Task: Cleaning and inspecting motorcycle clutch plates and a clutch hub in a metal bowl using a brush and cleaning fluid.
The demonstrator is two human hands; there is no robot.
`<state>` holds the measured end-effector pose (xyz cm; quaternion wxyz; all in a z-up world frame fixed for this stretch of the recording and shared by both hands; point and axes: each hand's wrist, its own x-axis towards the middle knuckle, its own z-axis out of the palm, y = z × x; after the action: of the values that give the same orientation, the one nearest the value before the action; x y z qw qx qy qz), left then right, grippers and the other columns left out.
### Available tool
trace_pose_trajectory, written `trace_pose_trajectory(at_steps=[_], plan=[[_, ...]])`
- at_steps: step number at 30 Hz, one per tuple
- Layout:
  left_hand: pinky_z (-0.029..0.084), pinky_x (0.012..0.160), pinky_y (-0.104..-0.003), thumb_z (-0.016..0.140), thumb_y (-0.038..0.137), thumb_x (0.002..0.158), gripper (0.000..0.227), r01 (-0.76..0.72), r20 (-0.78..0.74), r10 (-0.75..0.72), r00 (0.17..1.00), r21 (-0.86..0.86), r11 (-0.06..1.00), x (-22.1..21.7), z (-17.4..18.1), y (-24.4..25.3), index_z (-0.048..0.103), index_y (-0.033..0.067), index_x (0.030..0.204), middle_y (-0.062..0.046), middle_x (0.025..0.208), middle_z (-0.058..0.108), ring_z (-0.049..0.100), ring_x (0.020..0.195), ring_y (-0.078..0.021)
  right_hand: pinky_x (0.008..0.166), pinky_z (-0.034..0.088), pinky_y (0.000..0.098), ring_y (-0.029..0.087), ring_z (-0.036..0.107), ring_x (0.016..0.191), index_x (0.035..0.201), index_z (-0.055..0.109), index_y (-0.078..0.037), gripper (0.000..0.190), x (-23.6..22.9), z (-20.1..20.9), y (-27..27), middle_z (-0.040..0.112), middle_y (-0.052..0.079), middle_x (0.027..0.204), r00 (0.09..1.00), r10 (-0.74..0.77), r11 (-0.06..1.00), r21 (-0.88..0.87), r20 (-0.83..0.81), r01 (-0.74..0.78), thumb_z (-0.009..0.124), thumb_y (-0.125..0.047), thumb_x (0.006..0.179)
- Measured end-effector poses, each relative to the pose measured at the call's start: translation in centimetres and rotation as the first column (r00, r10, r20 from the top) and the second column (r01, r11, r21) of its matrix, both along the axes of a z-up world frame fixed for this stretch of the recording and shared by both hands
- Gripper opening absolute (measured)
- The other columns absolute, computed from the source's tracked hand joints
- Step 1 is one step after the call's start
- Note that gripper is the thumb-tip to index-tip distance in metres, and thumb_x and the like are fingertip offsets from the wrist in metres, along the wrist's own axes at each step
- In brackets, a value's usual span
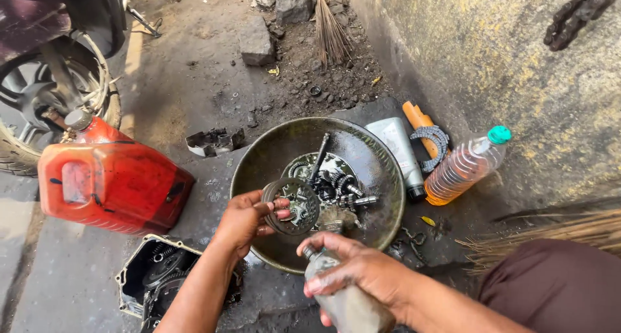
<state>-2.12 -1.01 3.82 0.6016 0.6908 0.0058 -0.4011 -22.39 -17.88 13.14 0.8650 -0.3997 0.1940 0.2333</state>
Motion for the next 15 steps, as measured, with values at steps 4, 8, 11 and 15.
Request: trace_pose_trajectory(at_steps=[4, 8, 11, 15], plan=[[0.049, 0.057, -0.025, 0.059, 0.009, 0.096, 0.025, -0.011, 0.032, 0.013, 0.999, -0.061, 0.998, 0.5, 0.9, 0.4, 0.069, 0.0074, 0.119, -0.004, 0.110, 0.080, 0.076, 0.091, -0.0122, 0.049, 0.057, 0.0423, 0.025, 0.069, 0.059, 0.130, 0.058, -0.018, 0.059, 0.8, 0.9, 1.0, 0.067, 0.013, 0.089, 0.995, 0.013, 0.997, -0.080, -0.097, -0.021, 0.079, -0.006, 0.076], [0.047, 0.057, -0.025, 0.055, 0.007, 0.095, 0.029, 0.020, 0.066, -0.017, 0.998, -0.047, 0.999, 0.8, 0.2, 0.2, 0.067, 0.0109, 0.121, -0.002, 0.112, 0.081, 0.077, 0.091, -0.0108, 0.048, 0.056, 0.0411, 0.027, 0.068, 0.055, 0.125, 0.062, -0.020, 0.060, 1.2, 1.0, 1.1, 0.066, 0.012, 0.086, 0.993, -0.005, 0.984, -0.175, -0.117, -0.016, 0.080, -0.003, 0.070], [0.049, 0.059, -0.026, 0.057, 0.010, 0.097, 0.027, 0.033, 0.105, -0.031, 0.994, -0.021, 0.999, 0.3, 1.3, -0.4, 0.069, 0.0076, 0.121, -0.001, 0.113, 0.079, 0.074, 0.091, -0.0099, 0.048, 0.056, 0.0411, 0.027, 0.068, 0.054, 0.123, 0.064, -0.023, 0.060, 1.1, 1.3, 1.7, 0.067, 0.011, 0.086, 0.989, -0.015, 0.978, -0.208, -0.145, -0.016, 0.080, -0.003, 0.068], [0.046, 0.057, -0.027, 0.055, 0.006, 0.095, 0.030, 0.023, 0.074, -0.019, 0.997, -0.050, 0.998, 0.6, 1.0, -0.4, 0.066, 0.0092, 0.123, -0.003, 0.112, 0.080, 0.076, 0.092, -0.0107, 0.049, 0.057, 0.0411, 0.027, 0.069, 0.056, 0.123, 0.064, -0.022, 0.059, 1.6, 0.0, 0.9, 0.067, 0.011, 0.087, 0.993, -0.018, 0.977, -0.212, -0.112, -0.007, 0.080, -0.002, 0.069]])
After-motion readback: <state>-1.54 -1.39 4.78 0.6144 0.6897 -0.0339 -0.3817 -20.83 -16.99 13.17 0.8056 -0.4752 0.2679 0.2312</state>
